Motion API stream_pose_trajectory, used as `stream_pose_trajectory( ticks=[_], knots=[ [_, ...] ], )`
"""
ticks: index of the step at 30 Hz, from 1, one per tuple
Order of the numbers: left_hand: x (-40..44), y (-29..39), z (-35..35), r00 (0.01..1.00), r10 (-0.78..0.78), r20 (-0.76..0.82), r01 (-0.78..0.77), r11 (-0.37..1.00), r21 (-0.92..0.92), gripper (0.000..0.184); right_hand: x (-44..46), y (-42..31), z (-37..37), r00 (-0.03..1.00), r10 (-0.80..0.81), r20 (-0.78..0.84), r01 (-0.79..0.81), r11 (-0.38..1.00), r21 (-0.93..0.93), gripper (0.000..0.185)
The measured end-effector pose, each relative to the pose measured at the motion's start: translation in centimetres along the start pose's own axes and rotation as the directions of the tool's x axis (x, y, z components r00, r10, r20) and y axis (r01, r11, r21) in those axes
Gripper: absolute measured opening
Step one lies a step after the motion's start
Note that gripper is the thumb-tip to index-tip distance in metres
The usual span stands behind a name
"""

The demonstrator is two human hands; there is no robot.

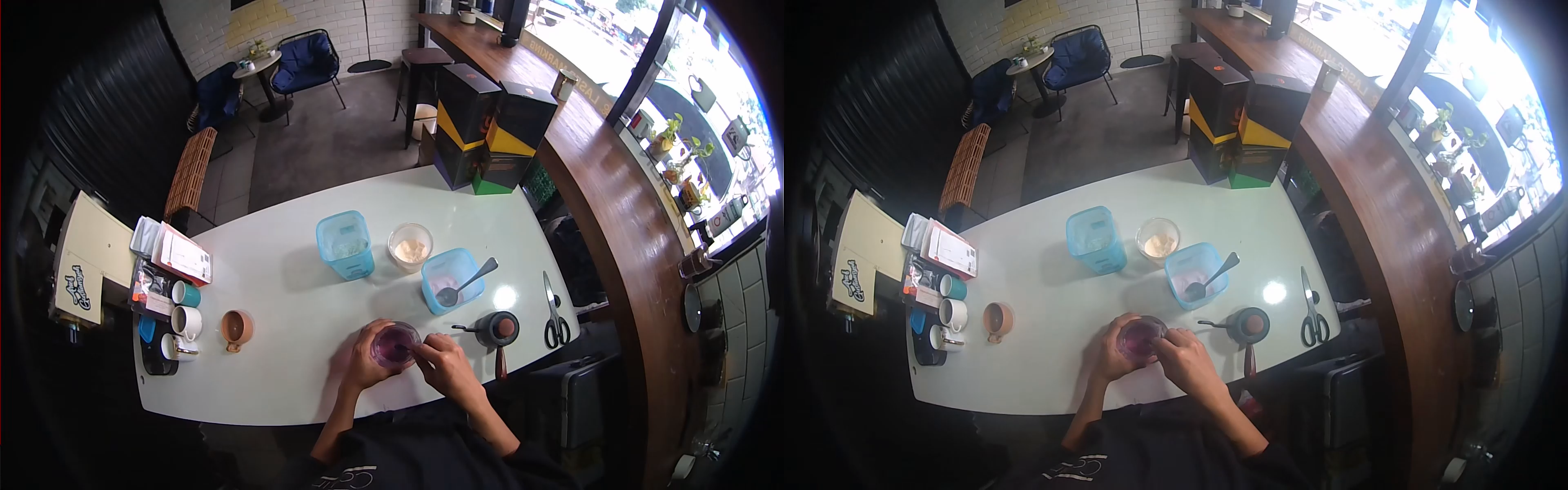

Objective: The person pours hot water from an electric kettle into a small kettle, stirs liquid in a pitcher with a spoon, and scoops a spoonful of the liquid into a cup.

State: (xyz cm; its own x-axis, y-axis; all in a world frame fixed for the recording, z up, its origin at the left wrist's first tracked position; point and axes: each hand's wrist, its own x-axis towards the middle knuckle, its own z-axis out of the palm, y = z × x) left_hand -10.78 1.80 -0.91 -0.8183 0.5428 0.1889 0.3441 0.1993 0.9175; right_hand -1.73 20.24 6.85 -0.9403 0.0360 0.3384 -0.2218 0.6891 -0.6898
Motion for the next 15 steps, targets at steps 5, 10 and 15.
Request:
stream_pose_trajectory(
  ticks=[5,10,15],
  knots=[
    [0.0,0.0,0.0,1.000,-0.011,-0.004,0.011,1.000,-0.012,0.086,0.5,-0.6,-0.1,0.998,0.005,-0.066,-0.005,1.000,0.002,0.014],
    [0.1,-0.1,-0.1,1.000,0.022,-0.002,-0.022,1.000,-0.014,0.085,0.5,-1.1,0.3,0.995,0.001,-0.101,0.000,1.000,0.008,0.017],
    [0.0,-0.4,0.0,1.000,0.007,-0.003,-0.007,0.999,-0.033,0.085,0.4,-0.9,0.9,0.996,0.001,-0.095,-0.006,0.999,-0.052,0.018]
  ],
)
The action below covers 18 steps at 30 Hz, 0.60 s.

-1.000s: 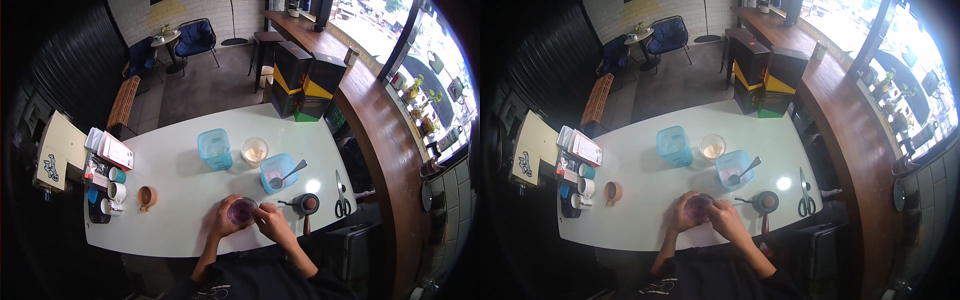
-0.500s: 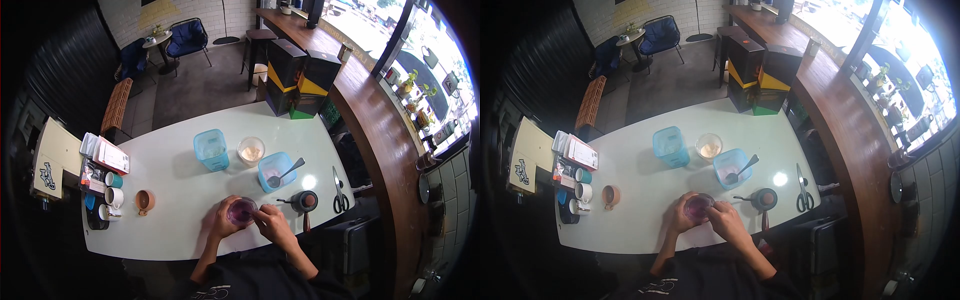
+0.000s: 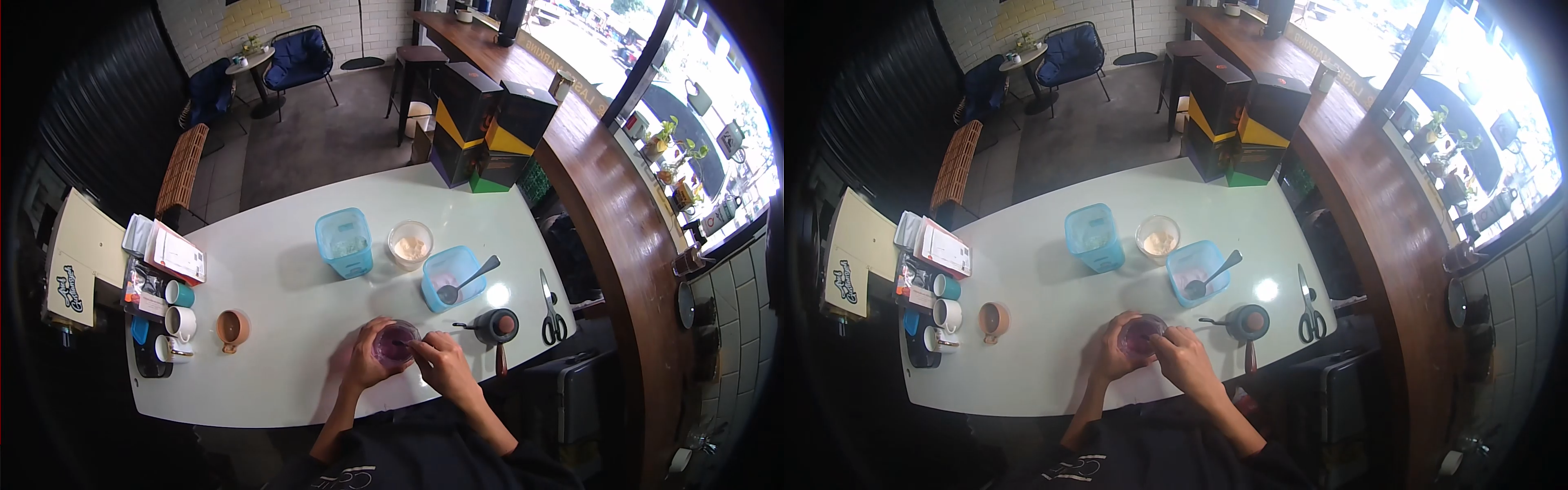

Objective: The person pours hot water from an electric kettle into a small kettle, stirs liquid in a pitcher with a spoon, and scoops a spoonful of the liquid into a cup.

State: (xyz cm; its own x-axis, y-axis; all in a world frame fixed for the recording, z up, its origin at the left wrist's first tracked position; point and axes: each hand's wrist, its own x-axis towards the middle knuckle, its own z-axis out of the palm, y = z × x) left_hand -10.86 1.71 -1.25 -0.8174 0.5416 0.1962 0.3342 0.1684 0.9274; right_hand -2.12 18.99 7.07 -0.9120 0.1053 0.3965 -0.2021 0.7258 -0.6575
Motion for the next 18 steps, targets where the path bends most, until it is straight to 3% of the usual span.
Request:
stream_pose_trajectory(
  ticks=[10,13,18],
  knots=[
    [0.33,0.48,-0.43,0.999,0.032,0.028,-0.033,0.999,0.035,0.086,-0.26,-0.29,0.12,0.997,-0.008,0.074,0.007,1.000,0.024,0.021],
    [0.45,0.88,-0.44,0.999,0.043,0.022,-0.044,0.998,0.049,0.086,-0.24,-0.58,-0.16,0.993,0.004,0.115,0.003,0.998,-0.056,0.021],
    [0.27,0.39,-0.09,1.000,0.029,0.009,-0.029,0.999,0.020,0.085,-0.07,-0.64,0.59,0.999,0.033,-0.002,-0.033,0.994,-0.103,0.020]
  ],
)
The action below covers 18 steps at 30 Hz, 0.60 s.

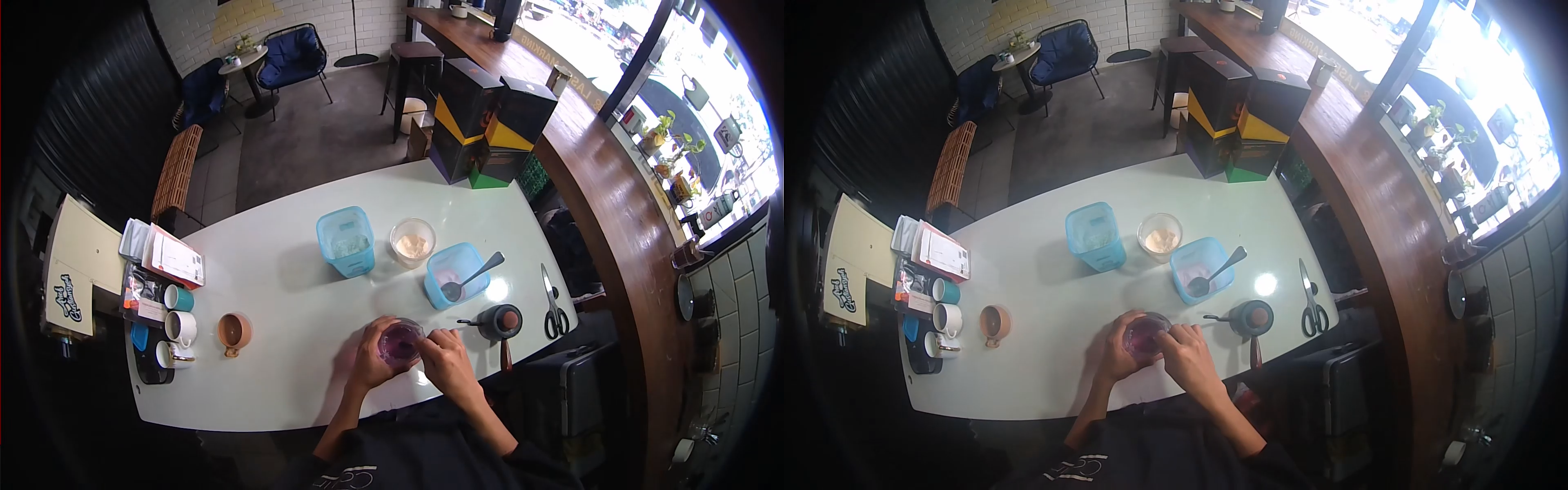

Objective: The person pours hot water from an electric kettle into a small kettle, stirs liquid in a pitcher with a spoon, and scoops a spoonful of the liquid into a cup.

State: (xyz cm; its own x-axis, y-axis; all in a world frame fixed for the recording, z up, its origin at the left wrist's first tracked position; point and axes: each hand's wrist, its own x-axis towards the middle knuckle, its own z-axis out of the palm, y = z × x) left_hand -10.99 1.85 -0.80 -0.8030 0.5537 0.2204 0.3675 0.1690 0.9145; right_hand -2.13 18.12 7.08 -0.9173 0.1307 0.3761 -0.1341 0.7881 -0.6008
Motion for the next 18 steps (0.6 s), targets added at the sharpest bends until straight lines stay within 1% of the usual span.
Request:
stream_pose_trajectory(
  ticks=[4,6,10,12,13,15,16,18],
  knots=[
    [0.0,-0.1,-0.2,1.000,-0.023,0.011,0.023,0.999,-0.039,0.085,0.1,0.0,0.8,1.000,0.014,0.007,-0.014,1.000,0.024,0.019],
    [0.0,-0.3,-0.3,1.000,-0.012,0.019,0.013,0.999,-0.029,0.085,0.1,0.0,0.9,0.998,-0.029,0.058,0.024,0.996,0.089,0.021],
    [0.1,-0.2,-0.5,0.999,0.006,0.036,-0.006,1.000,-0.018,0.085,0.1,-0.5,0.1,0.993,-0.049,0.111,0.035,0.992,0.123,0.021],
    [0.1,0.2,-0.4,0.999,-0.015,0.032,0.015,1.000,-0.019,0.085,0.1,-0.5,-0.6,0.983,-0.040,0.177,0.028,0.997,0.068,0.031],
    [0.1,0.3,-0.3,0.999,-0.036,0.025,0.036,0.999,-0.021,0.085,0.2,-0.2,-0.7,0.984,-0.039,0.174,0.028,0.997,0.068,0.031],
    [0.1,0.4,-0.2,0.999,-0.028,0.017,0.028,1.000,0.002,0.086,0.4,0.3,-0.7,0.992,-0.037,0.120,0.034,0.999,0.023,0.018],
    [0.1,0.3,-0.2,1.000,-0.023,0.009,0.023,0.999,0.022,0.086,0.5,0.3,-0.7,0.992,-0.037,0.118,0.034,0.999,0.024,0.018],
    [0.1,0.3,-0.1,0.999,-0.036,0.016,0.035,0.999,0.008,0.087,0.7,0.2,-0.6,0.999,-0.025,0.034,0.025,1.000,-0.003,0.018]
  ],
)
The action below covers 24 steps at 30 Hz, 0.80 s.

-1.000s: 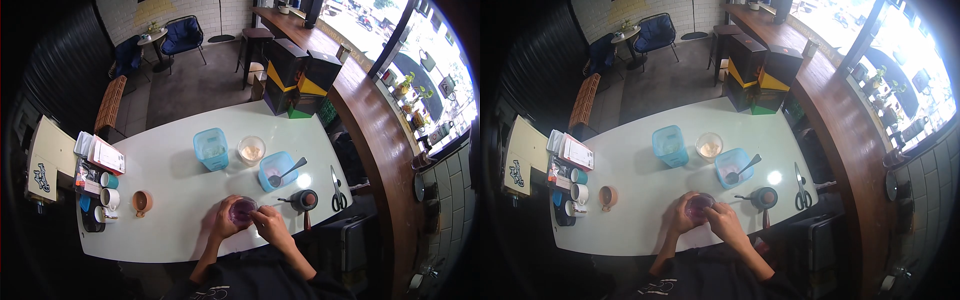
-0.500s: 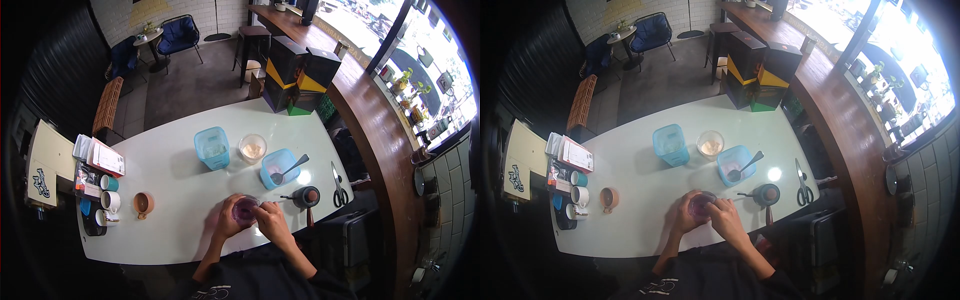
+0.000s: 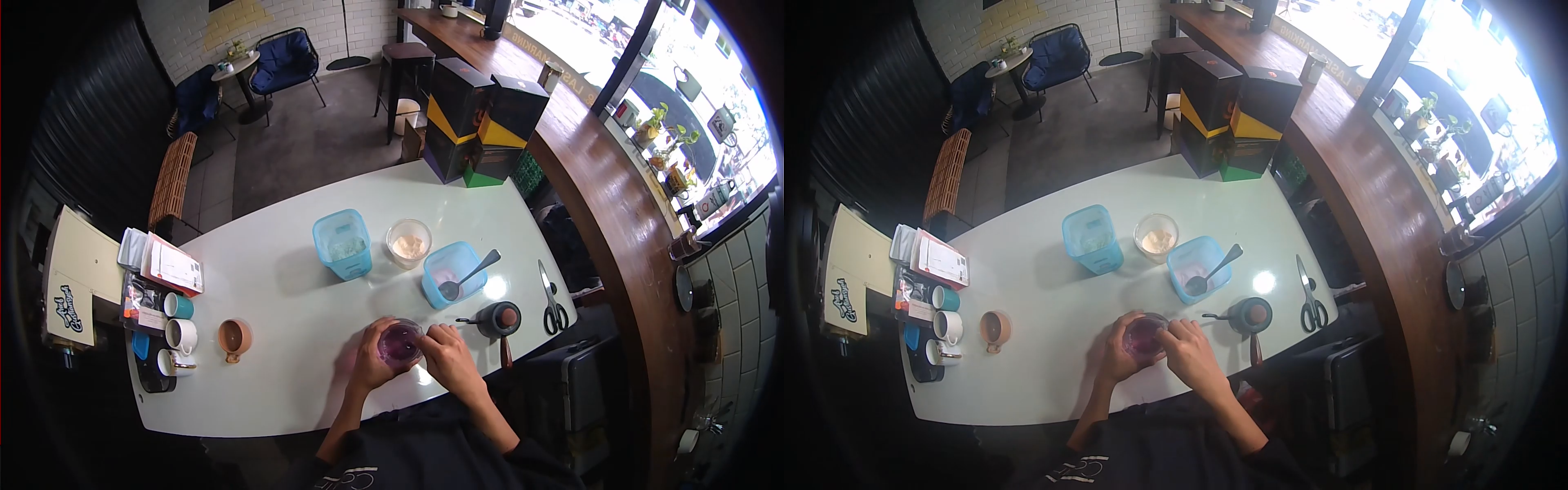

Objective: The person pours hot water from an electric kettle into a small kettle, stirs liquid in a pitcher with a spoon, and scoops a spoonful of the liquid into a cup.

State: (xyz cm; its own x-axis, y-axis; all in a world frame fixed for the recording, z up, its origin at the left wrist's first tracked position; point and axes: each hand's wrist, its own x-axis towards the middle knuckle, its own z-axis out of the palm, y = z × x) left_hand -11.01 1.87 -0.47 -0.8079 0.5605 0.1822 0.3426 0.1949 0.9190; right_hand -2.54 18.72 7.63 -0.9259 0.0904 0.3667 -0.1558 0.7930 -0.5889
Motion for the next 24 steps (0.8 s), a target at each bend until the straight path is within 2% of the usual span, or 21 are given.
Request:
stream_pose_trajectory(
  ticks=[4,7,12,16,18,21,24],
  knots=[
    [-0.05,-0.48,0.03,1.000,-0.004,0.008,0.005,0.999,-0.043,0.087,0.15,-0.04,0.62,0.999,-0.007,-0.031,0.008,0.999,0.035,0.018],
    [0.02,-0.43,-0.28,0.999,0.029,0.018,-0.029,0.999,-0.017,0.087,0.33,-0.25,0.64,0.999,-0.039,0.004,0.039,0.995,0.087,0.021],
    [-0.08,-0.66,-0.42,0.999,0.036,0.030,-0.035,0.999,-0.025,0.087,0.09,0.01,0.64,0.987,-0.072,0.143,0.046,0.983,0.178,0.025],
    [-0.04,-0.18,-0.23,1.000,-0.004,0.020,0.005,0.999,-0.032,0.086,0.33,-0.04,0.04,0.990,-0.068,0.122,0.051,0.990,0.133,0.024],
    [0.03,-0.28,-0.02,1.000,0.001,0.012,-0.001,1.000,-0.030,0.086,0.36,-0.04,0.03,0.997,0.002,0.077,-0.008,0.997,0.074,0.021],
    [0.00,0.07,-0.12,1.000,-0.004,0.009,0.004,1.000,-0.027,0.086,0.22,0.14,0.70,0.999,0.046,0.007,-0.046,0.995,0.093,0.021],
    [-0.02,-0.04,-0.14,1.000,-0.017,0.018,0.018,0.999,-0.037,0.086,0.26,-0.11,0.91,0.998,0.051,0.027,-0.054,0.987,0.153,0.020]
  ],
)
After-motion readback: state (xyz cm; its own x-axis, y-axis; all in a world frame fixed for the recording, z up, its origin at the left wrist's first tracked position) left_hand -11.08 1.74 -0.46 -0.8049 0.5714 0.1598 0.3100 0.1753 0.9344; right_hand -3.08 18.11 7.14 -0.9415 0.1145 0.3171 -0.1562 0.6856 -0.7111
